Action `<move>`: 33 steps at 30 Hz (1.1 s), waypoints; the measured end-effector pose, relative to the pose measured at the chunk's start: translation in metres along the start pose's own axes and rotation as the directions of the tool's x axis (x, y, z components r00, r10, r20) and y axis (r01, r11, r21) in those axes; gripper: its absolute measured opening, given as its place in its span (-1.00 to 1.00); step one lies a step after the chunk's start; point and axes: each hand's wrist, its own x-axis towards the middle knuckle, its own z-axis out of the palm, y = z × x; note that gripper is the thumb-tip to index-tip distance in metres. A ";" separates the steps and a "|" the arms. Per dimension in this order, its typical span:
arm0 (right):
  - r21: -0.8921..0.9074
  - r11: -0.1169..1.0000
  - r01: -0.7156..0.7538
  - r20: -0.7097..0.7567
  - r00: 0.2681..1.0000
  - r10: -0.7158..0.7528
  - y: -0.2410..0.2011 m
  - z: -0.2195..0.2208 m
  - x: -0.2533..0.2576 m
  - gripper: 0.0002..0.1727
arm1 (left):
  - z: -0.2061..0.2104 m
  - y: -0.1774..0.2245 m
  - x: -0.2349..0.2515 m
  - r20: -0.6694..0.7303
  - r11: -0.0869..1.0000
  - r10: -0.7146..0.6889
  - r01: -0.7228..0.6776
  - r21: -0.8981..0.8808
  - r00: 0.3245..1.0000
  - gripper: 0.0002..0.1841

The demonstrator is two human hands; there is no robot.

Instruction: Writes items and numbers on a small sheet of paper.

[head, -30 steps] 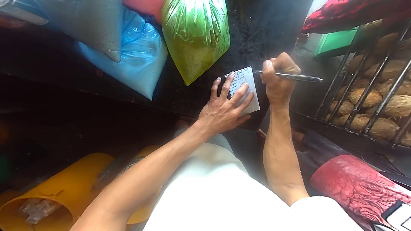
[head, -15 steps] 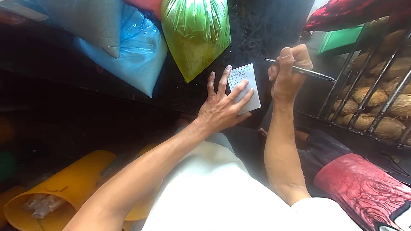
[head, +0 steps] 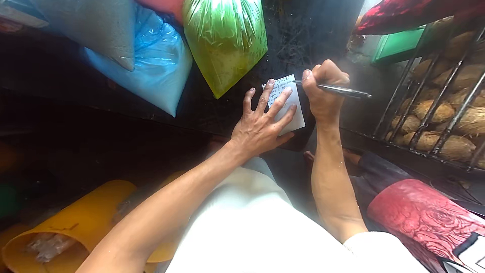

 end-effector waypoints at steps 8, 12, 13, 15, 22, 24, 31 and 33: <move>-0.049 0.998 -0.043 0.046 0.998 0.045 -0.001 -0.001 -0.002 -0.66 | 0.003 0.000 -0.001 -0.015 1.000 0.013 -0.013 0.006 1.000 -0.33; -0.054 0.998 -0.044 0.055 0.997 0.047 -0.001 0.000 -0.002 -0.68 | 0.003 -0.001 -0.001 -0.010 1.000 0.018 -0.018 0.005 1.000 -0.33; -0.059 0.997 -0.046 0.051 0.997 0.049 -0.001 0.001 -0.002 -0.68 | 0.003 -0.001 -0.001 -0.013 1.000 0.016 -0.016 0.002 1.000 -0.34; -0.067 0.997 -0.043 0.039 0.998 0.046 -0.001 0.001 -0.002 -0.67 | 0.004 -0.001 -0.001 -0.019 1.000 0.015 -0.015 -0.002 1.000 -0.34; -0.059 0.997 -0.048 0.067 0.996 0.052 -0.002 0.000 -0.001 -0.67 | 0.004 -0.001 -0.001 -0.025 1.000 0.016 -0.016 -0.001 1.000 -0.34; -0.069 0.997 -0.046 0.062 0.997 0.051 -0.001 0.000 -0.001 -0.65 | 0.003 -0.001 -0.001 -0.015 1.000 0.015 -0.015 -0.005 1.000 -0.34; -0.068 0.997 -0.039 0.030 0.999 0.041 -0.001 -0.001 -0.001 -0.66 | 0.002 -0.001 0.000 0.000 1.000 0.014 -0.014 -0.010 1.000 -0.34; -0.082 0.996 -0.039 0.027 0.999 0.041 -0.001 0.000 -0.001 -0.65 | 0.003 -0.001 -0.001 -0.002 1.000 0.012 -0.012 -0.006 1.000 -0.34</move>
